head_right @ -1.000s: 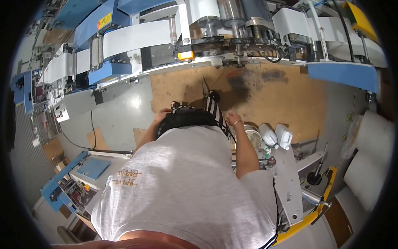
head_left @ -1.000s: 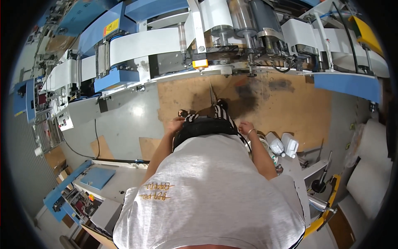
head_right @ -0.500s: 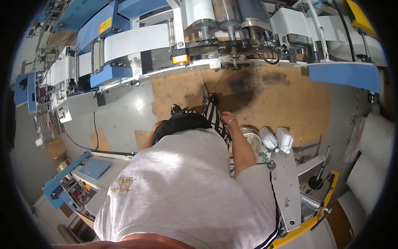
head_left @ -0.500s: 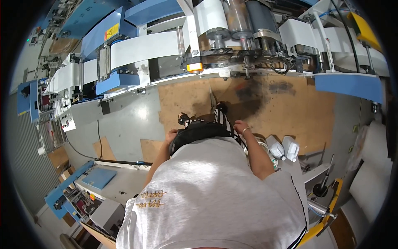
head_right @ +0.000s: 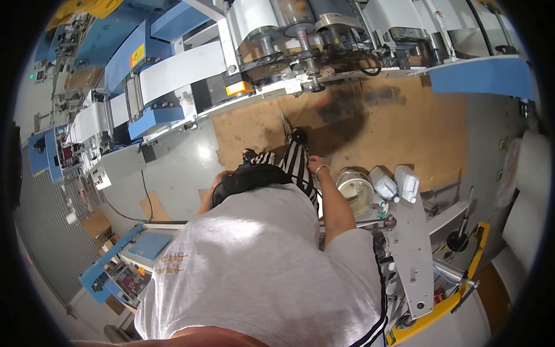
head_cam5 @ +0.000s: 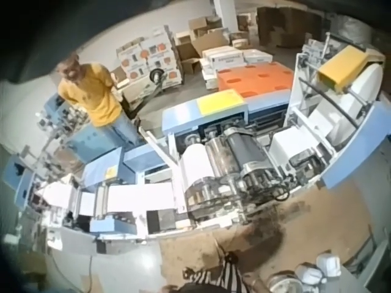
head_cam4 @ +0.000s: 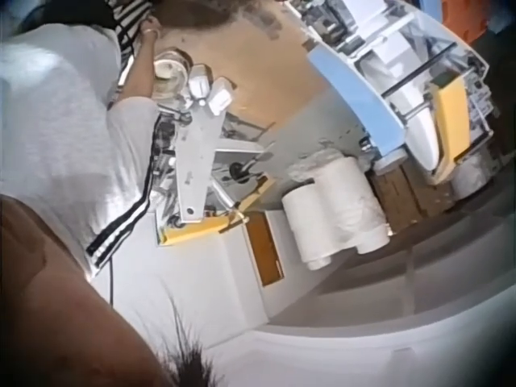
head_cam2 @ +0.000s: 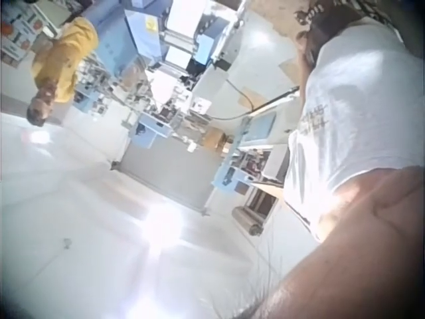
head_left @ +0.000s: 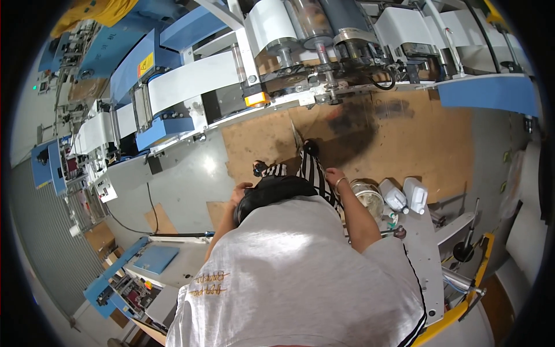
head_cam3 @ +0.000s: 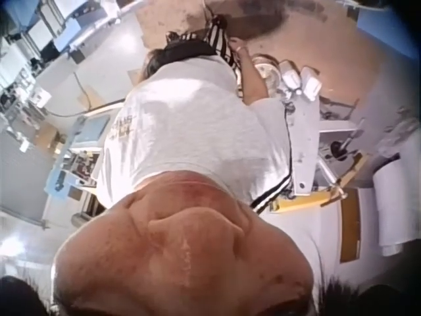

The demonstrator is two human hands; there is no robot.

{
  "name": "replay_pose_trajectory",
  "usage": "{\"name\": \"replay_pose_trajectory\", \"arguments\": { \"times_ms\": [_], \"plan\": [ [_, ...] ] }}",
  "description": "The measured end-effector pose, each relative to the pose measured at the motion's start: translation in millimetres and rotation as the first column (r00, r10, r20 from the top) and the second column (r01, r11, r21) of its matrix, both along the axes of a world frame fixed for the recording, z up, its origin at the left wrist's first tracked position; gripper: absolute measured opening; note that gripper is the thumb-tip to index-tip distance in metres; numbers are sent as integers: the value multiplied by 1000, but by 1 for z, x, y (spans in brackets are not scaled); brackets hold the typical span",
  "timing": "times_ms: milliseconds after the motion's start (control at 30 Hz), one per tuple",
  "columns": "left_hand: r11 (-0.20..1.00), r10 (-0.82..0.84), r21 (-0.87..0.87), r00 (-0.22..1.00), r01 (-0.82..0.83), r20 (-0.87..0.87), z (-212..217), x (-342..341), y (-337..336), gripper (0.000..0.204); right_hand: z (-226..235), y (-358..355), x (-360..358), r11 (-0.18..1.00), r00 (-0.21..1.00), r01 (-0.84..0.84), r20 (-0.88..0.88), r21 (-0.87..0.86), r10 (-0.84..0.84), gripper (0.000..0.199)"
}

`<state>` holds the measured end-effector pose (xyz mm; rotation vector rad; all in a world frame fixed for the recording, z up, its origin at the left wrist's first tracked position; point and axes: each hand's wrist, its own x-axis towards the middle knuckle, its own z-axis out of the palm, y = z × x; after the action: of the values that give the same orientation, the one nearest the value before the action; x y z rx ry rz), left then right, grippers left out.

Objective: Monitoring and making small adjustments to an industrial paper processing machine.

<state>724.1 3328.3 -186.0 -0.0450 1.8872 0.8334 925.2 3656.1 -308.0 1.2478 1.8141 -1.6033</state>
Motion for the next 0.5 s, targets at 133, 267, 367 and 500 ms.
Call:
{"name": "replay_pose_trajectory", "arguments": {
  "times_ms": [133, 267, 367, 500],
  "plan": [
    [996, 53, 68, 994, -60, 98, 11, 3, 8, 39, 8, 0, 3, 1000, 1000, 18, -16, -12, -18, 32],
    [994, -94, 67, 993, 89, 76, 32, 1, 24, 42, -15, -6, 13, 974, 979, 197, -34, -115, -202, 35],
    [993, -27, 117, 992, 12, 126, 21, 4, 13, 50, -20, -11, 15, 921, 941, 335, 27, -199, -337, 33],
    [990, -76, 129, 984, 56, 162, 19, 0, 8, 56, -14, -13, 17, 836, 888, 455, 84, -307, -453, 28]
  ]
}}
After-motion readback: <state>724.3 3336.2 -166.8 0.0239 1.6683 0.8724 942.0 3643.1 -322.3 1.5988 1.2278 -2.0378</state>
